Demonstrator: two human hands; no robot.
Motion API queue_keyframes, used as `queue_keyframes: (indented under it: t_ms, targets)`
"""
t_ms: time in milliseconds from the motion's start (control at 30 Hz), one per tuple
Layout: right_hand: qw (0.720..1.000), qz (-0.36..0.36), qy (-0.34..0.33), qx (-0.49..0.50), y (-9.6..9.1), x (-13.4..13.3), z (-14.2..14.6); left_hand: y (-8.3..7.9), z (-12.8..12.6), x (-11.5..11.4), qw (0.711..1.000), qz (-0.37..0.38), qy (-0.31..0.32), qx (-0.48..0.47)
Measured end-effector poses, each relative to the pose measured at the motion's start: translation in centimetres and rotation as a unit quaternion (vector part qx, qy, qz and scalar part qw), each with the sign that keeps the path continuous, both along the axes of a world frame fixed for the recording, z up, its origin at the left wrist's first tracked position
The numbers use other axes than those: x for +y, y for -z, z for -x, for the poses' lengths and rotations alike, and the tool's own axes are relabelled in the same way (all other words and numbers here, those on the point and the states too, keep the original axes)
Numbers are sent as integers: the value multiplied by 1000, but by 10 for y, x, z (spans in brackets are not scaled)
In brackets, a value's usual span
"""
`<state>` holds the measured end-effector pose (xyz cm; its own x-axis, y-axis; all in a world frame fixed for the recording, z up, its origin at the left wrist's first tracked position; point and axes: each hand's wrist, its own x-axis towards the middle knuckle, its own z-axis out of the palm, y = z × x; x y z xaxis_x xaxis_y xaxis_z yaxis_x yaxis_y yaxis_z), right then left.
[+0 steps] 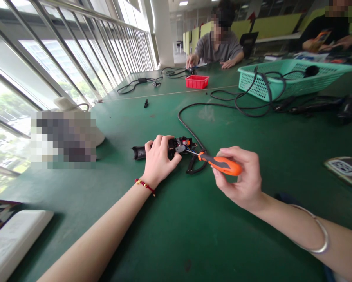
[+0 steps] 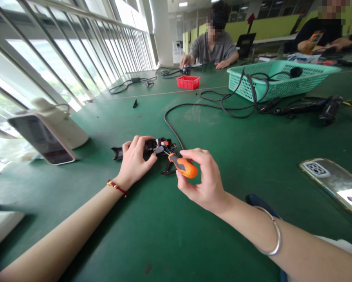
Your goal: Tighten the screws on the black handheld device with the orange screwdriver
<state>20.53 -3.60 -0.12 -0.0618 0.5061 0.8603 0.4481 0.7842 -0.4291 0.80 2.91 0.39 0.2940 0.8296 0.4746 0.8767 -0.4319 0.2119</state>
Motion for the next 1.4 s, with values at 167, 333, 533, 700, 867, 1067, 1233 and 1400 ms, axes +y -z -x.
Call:
queue_keyframes:
  t_ms: [167, 333, 533, 700, 867, 1067, 1233, 1400]
  targets:
    - [998, 64, 26, 1, -4, -5, 0, -1, 0, 0, 1000, -1, 0, -4]
    - [999, 31, 35, 28, 0, -1, 0, 0, 0, 0, 1000, -1, 2, -4]
    - [999, 30, 17, -1, 2, -2, -2, 1, 0, 0, 1000, 1, 0, -3]
    - [998, 45, 34, -6, 2, -2, -2, 1, 0, 0, 1000, -3, 3, 0]
    - [1000, -8, 19, 11, 1, -1, -1, 1, -1, 0, 1000, -10, 4, 4]
    - [998, 60, 20, -13, 3, -4, -3, 3, 1, 2, 1000, -6, 1, 5]
    - [1000, -2, 19, 14, 4, 0, -2, 4, 2, 4, 1000, -4, 0, 0]
    - [999, 35, 12, -4, 3, -2, -3, 4, 1, 3, 1000, -9, -11, -4]
